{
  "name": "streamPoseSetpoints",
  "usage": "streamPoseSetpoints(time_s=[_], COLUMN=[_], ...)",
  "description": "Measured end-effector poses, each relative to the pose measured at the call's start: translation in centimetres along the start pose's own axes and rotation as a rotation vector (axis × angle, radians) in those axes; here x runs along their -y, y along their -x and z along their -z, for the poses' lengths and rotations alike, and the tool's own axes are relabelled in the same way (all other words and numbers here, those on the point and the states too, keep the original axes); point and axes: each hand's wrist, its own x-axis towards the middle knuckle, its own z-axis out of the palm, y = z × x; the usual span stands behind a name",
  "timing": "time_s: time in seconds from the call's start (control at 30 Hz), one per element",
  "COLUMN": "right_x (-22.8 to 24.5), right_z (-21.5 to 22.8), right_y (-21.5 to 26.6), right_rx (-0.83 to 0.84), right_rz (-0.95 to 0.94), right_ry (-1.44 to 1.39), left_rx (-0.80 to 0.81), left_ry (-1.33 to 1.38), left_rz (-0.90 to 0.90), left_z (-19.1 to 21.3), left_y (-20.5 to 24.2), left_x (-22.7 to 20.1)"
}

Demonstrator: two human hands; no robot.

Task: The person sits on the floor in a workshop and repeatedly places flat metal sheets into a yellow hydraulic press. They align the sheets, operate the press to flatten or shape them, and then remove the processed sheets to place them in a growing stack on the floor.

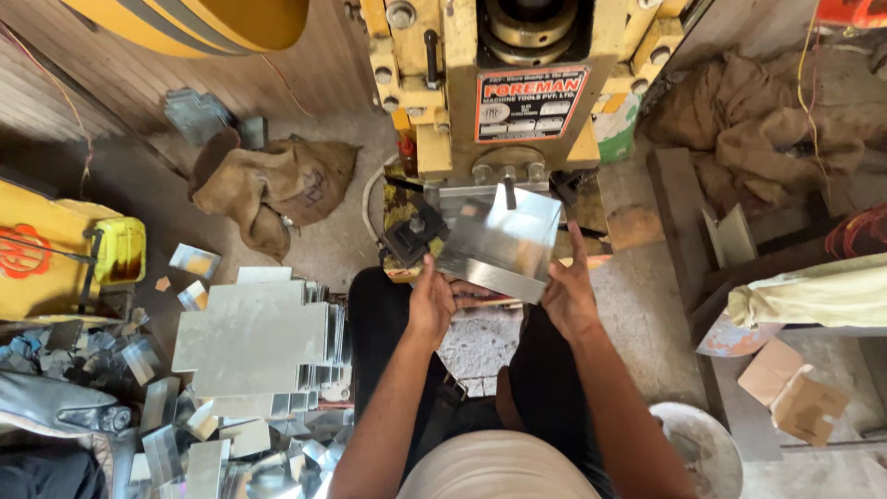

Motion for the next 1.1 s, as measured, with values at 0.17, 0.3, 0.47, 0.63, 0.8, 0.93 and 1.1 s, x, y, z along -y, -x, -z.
streamPoseSetpoints(time_s=[0.17, 0.3, 0.47, 0.63, 0.8, 0.93, 1.1], right_x=[-1.9, -3.0, -4.0, -3.2, -3.6, -4.3, -4.9], right_z=[0.0, 1.6, 2.8, -0.1, -1.7, -0.7, 0.8], right_y=[-0.3, -1.7, -3.5, -1.4, -0.4, -0.5, -2.5], right_rx=[-0.048, -0.135, -0.244, -0.522, -0.367, -0.233, -0.223], right_rz=[-0.099, -0.107, -0.003, 0.018, 0.024, 0.053, 0.146], right_ry=[-0.05, 0.009, 0.075, 0.055, 0.096, 0.153, 0.191], left_rx=[0.033, -0.02, 0.018, 0.142, 0.074, -0.137, -0.206], left_ry=[0.041, -0.089, -0.036, -0.06, -0.298, -0.347, -0.383], left_rz=[-0.043, -0.057, 0.045, -0.093, -0.254, -0.37, -0.452], left_z=[2.5, 4.4, 3.0, 1.3, 1.3, 2.1, 3.2], left_y=[-0.7, -1.7, -1.5, -0.1, -1.4, -3.4, -5.9], left_x=[4.3, 6.1, 4.6, 4.5, 6.3, 6.8, 6.5])
